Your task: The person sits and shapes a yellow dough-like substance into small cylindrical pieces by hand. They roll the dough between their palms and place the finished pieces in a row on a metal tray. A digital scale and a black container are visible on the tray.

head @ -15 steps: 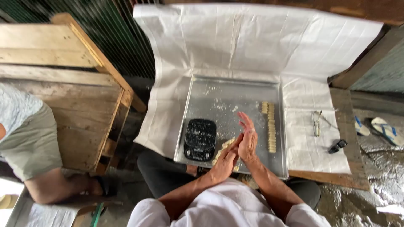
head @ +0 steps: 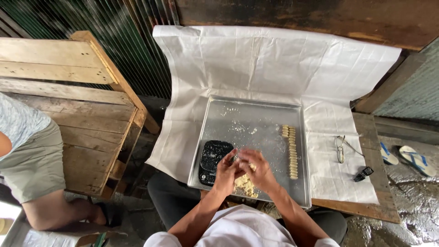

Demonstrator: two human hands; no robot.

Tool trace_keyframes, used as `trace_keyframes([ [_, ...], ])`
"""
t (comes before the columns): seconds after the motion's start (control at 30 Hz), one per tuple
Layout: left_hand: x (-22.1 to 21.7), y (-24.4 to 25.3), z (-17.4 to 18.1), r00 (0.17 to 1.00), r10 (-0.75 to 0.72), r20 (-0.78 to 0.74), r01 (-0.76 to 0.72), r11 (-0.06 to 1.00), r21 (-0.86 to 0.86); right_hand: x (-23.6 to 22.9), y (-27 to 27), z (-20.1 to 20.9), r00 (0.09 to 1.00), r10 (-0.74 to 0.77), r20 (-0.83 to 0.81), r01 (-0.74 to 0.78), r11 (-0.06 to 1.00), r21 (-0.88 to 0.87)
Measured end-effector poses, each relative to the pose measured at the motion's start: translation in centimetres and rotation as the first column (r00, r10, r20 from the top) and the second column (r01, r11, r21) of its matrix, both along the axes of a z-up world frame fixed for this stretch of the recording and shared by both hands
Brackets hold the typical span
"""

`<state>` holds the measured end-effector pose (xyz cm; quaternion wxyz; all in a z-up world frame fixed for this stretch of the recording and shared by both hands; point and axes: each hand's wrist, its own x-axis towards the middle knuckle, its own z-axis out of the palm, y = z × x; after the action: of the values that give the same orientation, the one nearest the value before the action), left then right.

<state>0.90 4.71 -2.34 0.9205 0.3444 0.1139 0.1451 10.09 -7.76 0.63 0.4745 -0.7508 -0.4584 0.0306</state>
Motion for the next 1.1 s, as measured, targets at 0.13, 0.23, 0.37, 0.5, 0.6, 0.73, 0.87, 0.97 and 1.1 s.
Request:
trace_keyframes([
  [0.13, -0.5, 0.5, 1.9, 0.979, -0.093, -0.181, 0.106, 0.992, 0.064, -0.1, -1.4, -0.9, 0.998, 0.048, 0.046, -0.042, 0.993, -0.106],
  [0.23, -0.8, -0.2, 3.7, 0.961, -0.229, -0.156, 0.237, 0.971, 0.035, 0.3, -1.6, -1.8, 0.958, 0.073, 0.279, -0.070, 0.997, -0.020],
  [0.37, -0.4, -0.9, 3.2, 0.957, -0.290, -0.001, 0.286, 0.942, -0.175, 0.5, -1.7, -2.5, 0.942, -0.029, 0.335, 0.008, 0.998, 0.065],
  [0.5, -0.8, -1.4, 1.2, 0.959, -0.283, 0.027, 0.268, 0.869, -0.416, 0.3, -2.0, -4.0, 0.948, -0.052, 0.314, 0.055, 0.998, 0.000],
  [0.6, -0.7, -1.4, -0.6, 0.974, -0.227, -0.003, 0.201, 0.870, -0.450, -0.5, -2.2, -3.6, 0.976, 0.031, 0.218, -0.036, 0.999, 0.020],
  [0.73, -0.8, -0.8, -0.2, 0.980, -0.194, -0.046, 0.176, 0.949, -0.260, -1.3, -2.0, -1.9, 0.996, 0.057, 0.062, -0.052, 0.995, -0.082],
  [0.87, -0.1, -1.2, -2.4, 0.981, -0.162, -0.111, 0.158, 0.986, -0.042, -0.3, -1.3, -2.9, 0.996, -0.094, 0.004, 0.094, 0.995, 0.023],
  [0.97, -0.4, -1.4, 0.1, 0.966, -0.193, -0.174, 0.217, 0.966, 0.138, -0.3, -1.3, -1.7, 0.986, -0.145, -0.079, 0.148, 0.988, 0.033],
  [1.1, -0.7, -1.6, 2.0, 0.974, -0.123, -0.192, 0.184, 0.923, 0.337, -0.5, -1.5, -1.0, 0.972, -0.173, -0.157, 0.172, 0.985, -0.017],
])
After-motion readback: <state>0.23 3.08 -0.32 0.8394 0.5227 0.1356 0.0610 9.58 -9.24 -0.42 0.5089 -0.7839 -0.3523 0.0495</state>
